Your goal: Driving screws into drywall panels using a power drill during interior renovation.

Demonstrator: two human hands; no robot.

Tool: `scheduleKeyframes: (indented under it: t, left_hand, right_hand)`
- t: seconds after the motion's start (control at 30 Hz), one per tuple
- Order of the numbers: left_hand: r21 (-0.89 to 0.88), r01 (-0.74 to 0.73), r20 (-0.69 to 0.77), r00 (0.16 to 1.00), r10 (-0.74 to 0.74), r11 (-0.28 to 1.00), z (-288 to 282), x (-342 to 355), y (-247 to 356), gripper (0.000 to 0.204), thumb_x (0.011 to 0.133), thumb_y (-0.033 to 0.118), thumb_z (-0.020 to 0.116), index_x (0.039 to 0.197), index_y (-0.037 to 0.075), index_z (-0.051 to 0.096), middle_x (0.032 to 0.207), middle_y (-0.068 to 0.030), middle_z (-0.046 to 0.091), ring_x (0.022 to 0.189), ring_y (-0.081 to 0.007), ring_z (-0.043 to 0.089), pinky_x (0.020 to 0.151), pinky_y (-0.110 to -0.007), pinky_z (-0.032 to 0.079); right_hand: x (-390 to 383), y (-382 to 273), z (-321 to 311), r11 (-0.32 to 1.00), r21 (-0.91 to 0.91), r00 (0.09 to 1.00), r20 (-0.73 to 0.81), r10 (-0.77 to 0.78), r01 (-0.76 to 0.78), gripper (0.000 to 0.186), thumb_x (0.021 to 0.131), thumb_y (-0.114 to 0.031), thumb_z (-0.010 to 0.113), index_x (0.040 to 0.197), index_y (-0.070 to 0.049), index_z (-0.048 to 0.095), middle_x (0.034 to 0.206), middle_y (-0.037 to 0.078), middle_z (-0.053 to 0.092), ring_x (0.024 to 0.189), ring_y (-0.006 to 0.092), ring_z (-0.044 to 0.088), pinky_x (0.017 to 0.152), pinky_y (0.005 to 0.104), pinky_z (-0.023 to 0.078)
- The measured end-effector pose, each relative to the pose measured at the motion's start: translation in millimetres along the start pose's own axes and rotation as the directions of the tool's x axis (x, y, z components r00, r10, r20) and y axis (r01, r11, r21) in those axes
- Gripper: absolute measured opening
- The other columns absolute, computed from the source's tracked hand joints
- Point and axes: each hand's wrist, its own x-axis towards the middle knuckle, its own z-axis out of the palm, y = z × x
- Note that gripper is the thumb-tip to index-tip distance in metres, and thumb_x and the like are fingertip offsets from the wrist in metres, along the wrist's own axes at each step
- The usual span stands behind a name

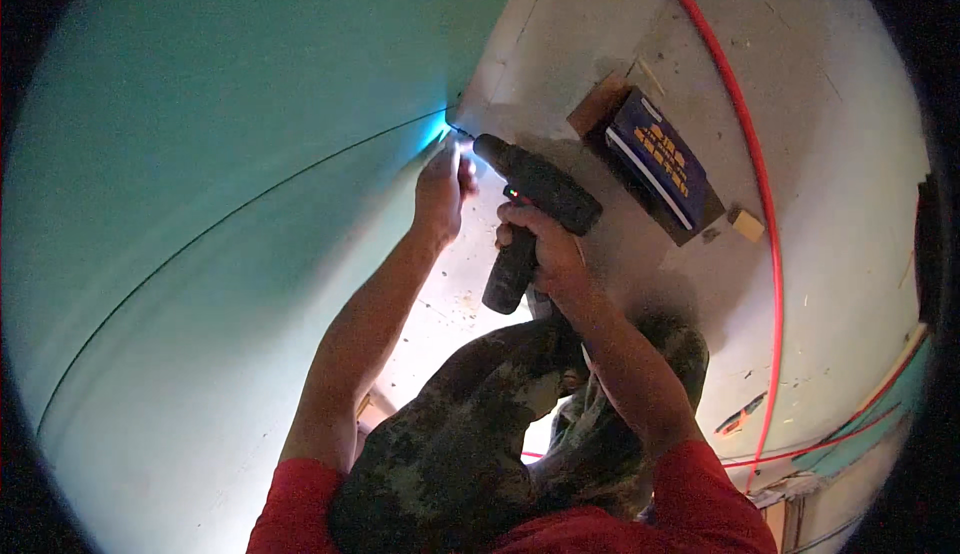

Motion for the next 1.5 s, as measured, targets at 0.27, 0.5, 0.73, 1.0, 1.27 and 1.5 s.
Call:
scheduleKeyframes:
  t: [0.27, 0.5, 0.73, 1.0, 1.27, 1.5]
  left_hand:
    - [0.062, 0.099, -0.009, 0.995, -0.099, 0.993, -36, -38, -15, 0.028, 0.097, 0.028, 0.048, 0.108, 0.005, 0.058, 0.074, -0.0013, 0.053, 0.060, -0.0104, 0.052, 0.054, -0.025, 0.043]
    - [0.029, 0.116, -0.006, 0.993, -0.115, 0.993, -35, -40, -12, 0.026, 0.097, 0.024, 0.049, 0.109, 0.003, 0.057, 0.075, -0.0015, 0.054, 0.059, -0.0100, 0.051, 0.055, -0.024, 0.044]
    - [-0.015, 0.047, 0.054, 0.997, -0.046, 0.999, -41, -45, -12, 0.028, 0.097, 0.024, 0.049, 0.114, 0.002, 0.057, 0.076, -0.0016, 0.055, 0.061, -0.0108, 0.052, 0.057, -0.024, 0.044]
    - [0.084, -0.255, -0.042, 0.965, 0.259, 0.963, -15, -69, 1, 0.025, 0.098, 0.021, 0.047, 0.110, 0.001, 0.058, 0.079, -0.0028, 0.055, 0.067, -0.0104, 0.052, 0.061, -0.025, 0.044]
    - [0.497, -0.867, 0.779, 0.425, 0.461, -0.040, 132, -93, 33, 0.026, 0.086, 0.009, 0.057, 0.111, 0.004, 0.059, 0.110, -0.0196, 0.056, 0.103, -0.0367, 0.055, 0.088, -0.043, 0.047]
    - [0.714, -0.698, 0.584, 0.638, 0.502, 0.055, 203, -11, -44, 0.042, 0.084, 0.021, 0.054, 0.119, -0.003, 0.052, 0.116, -0.0217, 0.056, 0.111, -0.0390, 0.050, 0.092, -0.044, 0.042]
  right_hand:
    - [9, -2, 6, 0.999, 0.035, 1.000, 0.017, 0.011, -0.011, 0.020, 0.078, -0.006, 0.062, 0.097, -0.006, 0.055, 0.081, 0.005, 0.059, 0.061, 0.0170, 0.058, 0.062, 0.0338, 0.050]
    - [20, 5, 0, 0.997, 0.071, 0.996, 0.087, 0.016, -0.022, 0.022, 0.079, -0.008, 0.063, 0.099, -0.007, 0.054, 0.080, 0.005, 0.059, 0.062, 0.0158, 0.058, 0.062, 0.0339, 0.050]
    - [24, 7, -3, 0.988, 0.119, 0.992, 0.094, 0.087, -0.098, 0.019, 0.080, -0.010, 0.063, 0.097, -0.006, 0.057, 0.083, 0.005, 0.062, 0.065, 0.0160, 0.060, 0.062, 0.0328, 0.051]
    - [6, -21, 10, 0.990, -0.079, 0.992, 0.032, 0.121, -0.119, 0.022, 0.082, -0.014, 0.062, 0.101, -0.003, 0.059, 0.079, 0.006, 0.062, 0.065, 0.0167, 0.060, 0.062, 0.0316, 0.051]
    - [-118, -47, -34, 0.968, 0.030, 0.957, -0.150, 0.249, -0.248, 0.035, 0.083, -0.017, 0.059, 0.114, 0.000, 0.058, 0.072, 0.005, 0.059, 0.064, 0.0161, 0.057, 0.064, 0.0283, 0.049]
    - [-218, -64, -41, 0.961, -0.055, 0.945, -0.205, 0.254, -0.270, 0.027, 0.082, -0.017, 0.057, 0.105, -0.002, 0.062, 0.071, 0.004, 0.059, 0.064, 0.0170, 0.058, 0.064, 0.0309, 0.051]
